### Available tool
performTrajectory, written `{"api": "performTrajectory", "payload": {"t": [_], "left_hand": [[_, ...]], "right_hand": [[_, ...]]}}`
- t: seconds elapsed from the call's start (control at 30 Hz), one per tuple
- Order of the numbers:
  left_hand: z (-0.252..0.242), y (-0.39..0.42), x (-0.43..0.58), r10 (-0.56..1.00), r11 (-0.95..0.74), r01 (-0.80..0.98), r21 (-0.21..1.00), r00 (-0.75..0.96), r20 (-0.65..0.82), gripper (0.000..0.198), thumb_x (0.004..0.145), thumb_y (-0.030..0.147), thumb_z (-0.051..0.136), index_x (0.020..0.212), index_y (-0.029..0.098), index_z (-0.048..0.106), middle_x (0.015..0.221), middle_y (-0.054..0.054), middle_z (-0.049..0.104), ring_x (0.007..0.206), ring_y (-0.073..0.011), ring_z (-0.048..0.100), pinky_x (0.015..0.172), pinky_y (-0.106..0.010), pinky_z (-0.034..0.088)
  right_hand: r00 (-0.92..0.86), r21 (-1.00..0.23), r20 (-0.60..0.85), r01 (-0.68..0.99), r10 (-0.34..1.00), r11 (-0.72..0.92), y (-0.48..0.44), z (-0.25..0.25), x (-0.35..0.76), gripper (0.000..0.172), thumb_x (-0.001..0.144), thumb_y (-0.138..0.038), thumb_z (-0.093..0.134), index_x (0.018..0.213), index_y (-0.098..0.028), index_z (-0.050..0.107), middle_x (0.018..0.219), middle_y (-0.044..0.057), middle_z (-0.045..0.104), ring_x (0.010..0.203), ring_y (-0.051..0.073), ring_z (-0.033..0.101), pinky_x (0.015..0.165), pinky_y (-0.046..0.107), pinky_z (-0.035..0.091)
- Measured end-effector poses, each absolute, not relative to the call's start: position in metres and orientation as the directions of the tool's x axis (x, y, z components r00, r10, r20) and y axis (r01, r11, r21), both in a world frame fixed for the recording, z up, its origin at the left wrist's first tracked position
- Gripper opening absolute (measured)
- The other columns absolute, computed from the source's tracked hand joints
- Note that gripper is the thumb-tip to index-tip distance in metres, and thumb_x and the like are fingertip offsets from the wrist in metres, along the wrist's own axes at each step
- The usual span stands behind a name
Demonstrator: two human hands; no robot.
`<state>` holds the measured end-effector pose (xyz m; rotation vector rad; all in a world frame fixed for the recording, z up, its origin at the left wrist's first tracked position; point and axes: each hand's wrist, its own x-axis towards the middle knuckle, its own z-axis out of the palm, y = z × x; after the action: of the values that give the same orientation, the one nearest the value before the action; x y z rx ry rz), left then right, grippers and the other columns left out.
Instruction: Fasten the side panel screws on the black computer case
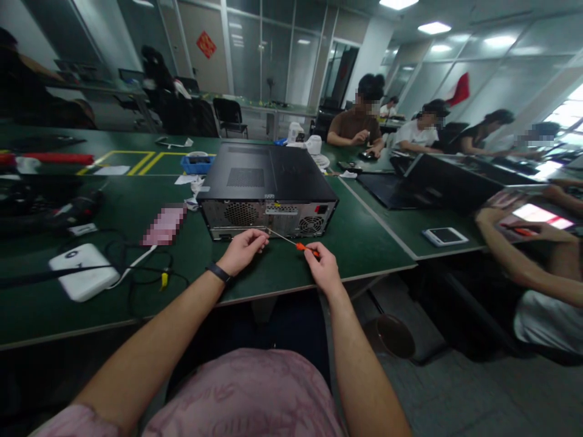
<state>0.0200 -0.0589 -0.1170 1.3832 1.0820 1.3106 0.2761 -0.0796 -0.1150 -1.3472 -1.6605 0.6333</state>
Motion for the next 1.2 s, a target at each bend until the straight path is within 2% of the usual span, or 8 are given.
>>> {"api": "performTrajectory", "payload": {"t": [0.1,0.27,0.47,0.6,0.87,1.2], "left_hand": [[-0.114,-0.059,0.021,0.989,-0.131,-0.163,0.978,0.046,0.14,0.044,0.078,0.056,0.081,0.091,0.016,0.069,0.084,-0.005,0.074,0.069,-0.0121,0.062,0.069,-0.029,0.054],[-0.108,-0.06,0.017,0.996,-0.022,-0.379,0.925,0.07,0.053,0.052,0.069,0.054,0.09,0.094,0.015,0.067,0.092,-0.007,0.075,0.074,-0.0099,0.064,0.073,-0.027,0.055],[-0.102,-0.061,0.012,0.996,0.035,-0.525,0.85,0.089,0.014,0.05,0.063,0.047,0.096,0.09,0.016,0.068,0.079,0.003,0.066,0.067,-0.0053,0.058,0.067,-0.02,0.05],[-0.1,-0.061,0.011,0.995,0.062,-0.572,0.818,0.098,-0.007,0.046,0.064,0.043,0.096,0.09,0.016,0.069,0.076,0.004,0.064,0.066,-0.005,0.058,0.067,-0.02,0.051],[-0.102,-0.059,0.01,0.992,0.111,-0.592,0.798,0.117,-0.051,0.04,0.069,0.034,0.095,0.092,0.014,0.07,0.088,-0.001,0.072,0.068,-0.0048,0.062,0.07,-0.019,0.053],[-0.1,-0.062,0.012,0.991,0.118,-0.593,0.796,0.117,-0.06,0.037,0.069,0.033,0.095,0.09,0.015,0.072,0.08,0.001,0.071,0.067,-0.0049,0.062,0.067,-0.018,0.052]], "right_hand": [[-0.023,-0.816,0.313,0.504,0.949,0.282,-0.079,-0.115,0.277,0.035,0.087,-0.054,0.06,0.092,-0.021,0.067,0.084,0.003,0.067,0.078,0.02,0.058,0.077,0.033,0.046],[-0.035,-0.818,0.306,0.502,0.951,0.281,-0.08,-0.117,0.278,0.037,0.088,-0.056,0.06,0.094,-0.02,0.067,0.085,0.004,0.068,0.078,0.019,0.058,0.074,0.031,0.046],[-0.049,-0.815,0.313,0.498,0.948,0.295,-0.082,-0.116,0.278,0.035,0.089,-0.054,0.061,0.095,-0.02,0.068,0.088,0.004,0.069,0.08,0.019,0.059,0.076,0.031,0.047],[-0.056,-0.812,0.322,0.497,0.945,0.306,-0.082,-0.115,0.278,0.036,0.089,-0.055,0.061,0.094,-0.02,0.068,0.088,0.004,0.07,0.08,0.02,0.06,0.076,0.031,0.048],[-0.071,-0.804,0.318,0.508,0.945,0.309,-0.085,-0.11,0.275,0.038,0.088,-0.056,0.06,0.093,-0.019,0.068,0.086,0.004,0.07,0.077,0.019,0.06,0.076,0.032,0.048],[-0.089,-0.781,0.317,0.541,0.944,0.313,-0.084,-0.112,0.274,0.035,0.089,-0.053,0.059,0.095,-0.02,0.069,0.087,0.005,0.071,0.079,0.02,0.062,0.074,0.032,0.048]]}}
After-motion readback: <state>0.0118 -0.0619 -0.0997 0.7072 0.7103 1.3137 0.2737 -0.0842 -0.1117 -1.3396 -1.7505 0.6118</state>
